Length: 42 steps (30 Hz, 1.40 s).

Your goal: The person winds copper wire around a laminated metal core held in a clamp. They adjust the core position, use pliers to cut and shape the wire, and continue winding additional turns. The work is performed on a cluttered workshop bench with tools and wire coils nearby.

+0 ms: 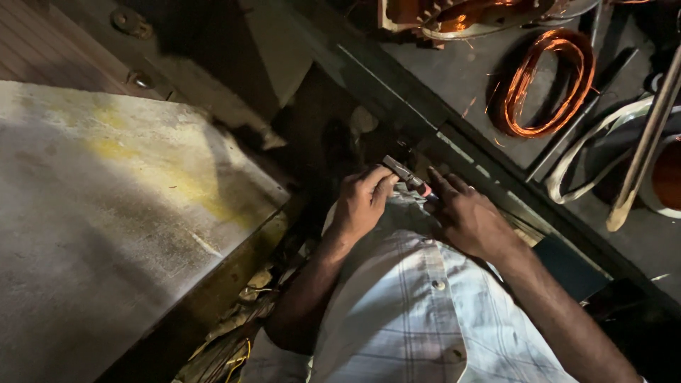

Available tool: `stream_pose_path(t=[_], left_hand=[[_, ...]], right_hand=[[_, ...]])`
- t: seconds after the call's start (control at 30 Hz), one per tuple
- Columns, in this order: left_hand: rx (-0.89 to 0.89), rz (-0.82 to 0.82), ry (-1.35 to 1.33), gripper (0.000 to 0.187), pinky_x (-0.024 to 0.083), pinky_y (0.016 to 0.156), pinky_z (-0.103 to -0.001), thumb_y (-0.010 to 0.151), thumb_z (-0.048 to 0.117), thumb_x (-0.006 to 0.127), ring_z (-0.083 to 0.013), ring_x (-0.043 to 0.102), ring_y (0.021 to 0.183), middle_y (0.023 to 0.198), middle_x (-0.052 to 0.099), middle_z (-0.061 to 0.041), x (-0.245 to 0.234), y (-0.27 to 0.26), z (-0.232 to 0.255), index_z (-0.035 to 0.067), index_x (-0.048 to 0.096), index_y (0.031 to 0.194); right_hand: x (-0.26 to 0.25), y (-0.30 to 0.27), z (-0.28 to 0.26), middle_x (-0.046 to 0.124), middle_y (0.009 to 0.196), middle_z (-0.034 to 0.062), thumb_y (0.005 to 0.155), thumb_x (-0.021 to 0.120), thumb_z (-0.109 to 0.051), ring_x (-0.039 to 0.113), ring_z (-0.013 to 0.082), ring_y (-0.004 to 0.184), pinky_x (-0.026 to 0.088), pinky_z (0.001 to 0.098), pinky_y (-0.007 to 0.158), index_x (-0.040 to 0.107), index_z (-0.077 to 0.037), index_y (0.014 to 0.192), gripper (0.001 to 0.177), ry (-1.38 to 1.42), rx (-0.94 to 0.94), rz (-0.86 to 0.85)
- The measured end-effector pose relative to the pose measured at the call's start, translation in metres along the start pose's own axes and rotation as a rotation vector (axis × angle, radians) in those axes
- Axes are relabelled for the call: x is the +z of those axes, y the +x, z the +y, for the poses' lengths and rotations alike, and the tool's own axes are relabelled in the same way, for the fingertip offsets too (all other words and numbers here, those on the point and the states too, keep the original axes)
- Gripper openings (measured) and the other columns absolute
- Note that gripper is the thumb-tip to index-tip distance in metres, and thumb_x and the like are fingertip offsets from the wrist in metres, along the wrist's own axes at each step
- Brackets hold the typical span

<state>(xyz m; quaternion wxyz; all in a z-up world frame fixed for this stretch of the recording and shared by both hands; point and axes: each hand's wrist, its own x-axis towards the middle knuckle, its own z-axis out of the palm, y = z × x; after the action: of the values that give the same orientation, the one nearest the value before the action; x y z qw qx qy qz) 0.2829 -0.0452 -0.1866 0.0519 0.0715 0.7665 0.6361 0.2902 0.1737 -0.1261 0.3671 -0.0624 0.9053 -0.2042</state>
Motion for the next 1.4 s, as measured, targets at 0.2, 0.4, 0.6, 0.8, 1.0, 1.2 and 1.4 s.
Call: stream_pose_path(t=[0.2, 0.4, 0.6, 0.8, 1.0, 1.2, 1.4], left_hand=[[-0.033, -0.018, 0.0, 0.011, 0.052, 0.058, -0.033, 0.103, 0.012, 0.064, -0.0219, 0.07, 0.065, 0.074, 0.069, -0.009, -0.001, 0.004, 0.002, 0.002, 0.068, 0.102], [-0.085, -0.046, -0.011, 0.01, 0.051, 0.055, -0.031, 0.101, 0.011, 0.065, -0.021, 0.069, 0.061, 0.071, 0.068, -0.01, 0.001, 0.003, -0.007, 0.002, 0.068, 0.1], [0.053, 0.025, 0.177, 0.011, 0.05, 0.06, -0.036, 0.101, 0.008, 0.062, -0.0272, 0.069, 0.068, 0.076, 0.067, -0.013, -0.002, 0.012, -0.017, 0.002, 0.064, 0.092], [-0.214, 0.042, 0.007, 0.015, 0.055, 0.068, -0.032, 0.103, 0.013, 0.058, -0.0212, 0.071, 0.072, 0.081, 0.071, -0.008, -0.03, 0.019, -0.047, 0.004, 0.069, 0.105], [-0.047, 0.626, 0.307, 0.022, 0.055, 0.103, -0.037, 0.109, 0.018, 0.057, -0.024, 0.07, 0.113, 0.118, 0.072, -0.011, -0.166, 0.09, -0.101, 0.003, 0.067, 0.122], [-0.052, 0.747, 0.385, 0.055, 0.042, 0.123, -0.041, 0.111, 0.027, 0.069, -0.0314, 0.05, 0.148, 0.159, 0.051, -0.02, -0.207, 0.107, -0.109, 0.0, 0.047, 0.154], [0.22, 0.599, 0.278, 0.018, 0.058, 0.092, -0.034, 0.111, 0.017, 0.067, -0.02, 0.067, 0.102, 0.119, 0.067, -0.01, -0.153, 0.13, 0.01, 0.0, 0.066, 0.118]], right_hand=[[-0.001, 0.0, 0.001, 0.037, 0.155, 0.0288, 0.093, 0.063, -0.027, 0.051, 0.043, 0.133, 0.047, 0.0458, 0.107, 0.032, -0.005, 0.156, 0.074, 0.037, -0.047, 0.029], [-0.001, 0.001, 0.003, 0.056, 0.139, 0.0271, 0.095, 0.063, -0.024, 0.066, 0.0393, 0.118, 0.055, 0.0452, 0.1, 0.048, -0.003, 0.147, 0.058, 0.087, 0.044, -0.009], [0.002, 0.001, 0.006, 0.073, 0.107, 0.0267, 0.087, 0.067, -0.023, 0.077, 0.0345, 0.092, 0.061, 0.0462, 0.084, 0.059, -0.01, 0.14, 0.055, 0.207, 0.212, -0.073], [-0.009, 0.004, 0.034, 0.076, 0.091, 0.0248, 0.092, 0.07, -0.029, 0.075, 0.0379, 0.085, 0.061, 0.049, 0.08, 0.078, -0.007, 0.105, 0.026, -0.156, 0.24, -0.009], [-0.004, -0.016, 0.063, 0.076, 0.09, 0.0222, 0.084, 0.068, -0.021, 0.076, 0.0375, 0.079, 0.058, 0.0497, 0.068, 0.073, -0.01, 0.116, 0.034, 0.042, 0.215, 0.016], [-0.008, -0.035, 0.053, 0.074, 0.09, 0.0227, 0.088, 0.067, -0.021, 0.072, 0.0359, 0.076, 0.055, 0.0474, 0.063, 0.069, -0.005, 0.121, 0.037, 0.161, 0.21, 0.125], [-0.028, -0.077, 0.055, 0.075, 0.09, 0.0197, 0.098, 0.071, -0.036, 0.071, 0.0321, 0.079, 0.057, 0.0414, 0.077, 0.07, -0.008, 0.12, 0.035, 0.21, 0.5, -0.155]])
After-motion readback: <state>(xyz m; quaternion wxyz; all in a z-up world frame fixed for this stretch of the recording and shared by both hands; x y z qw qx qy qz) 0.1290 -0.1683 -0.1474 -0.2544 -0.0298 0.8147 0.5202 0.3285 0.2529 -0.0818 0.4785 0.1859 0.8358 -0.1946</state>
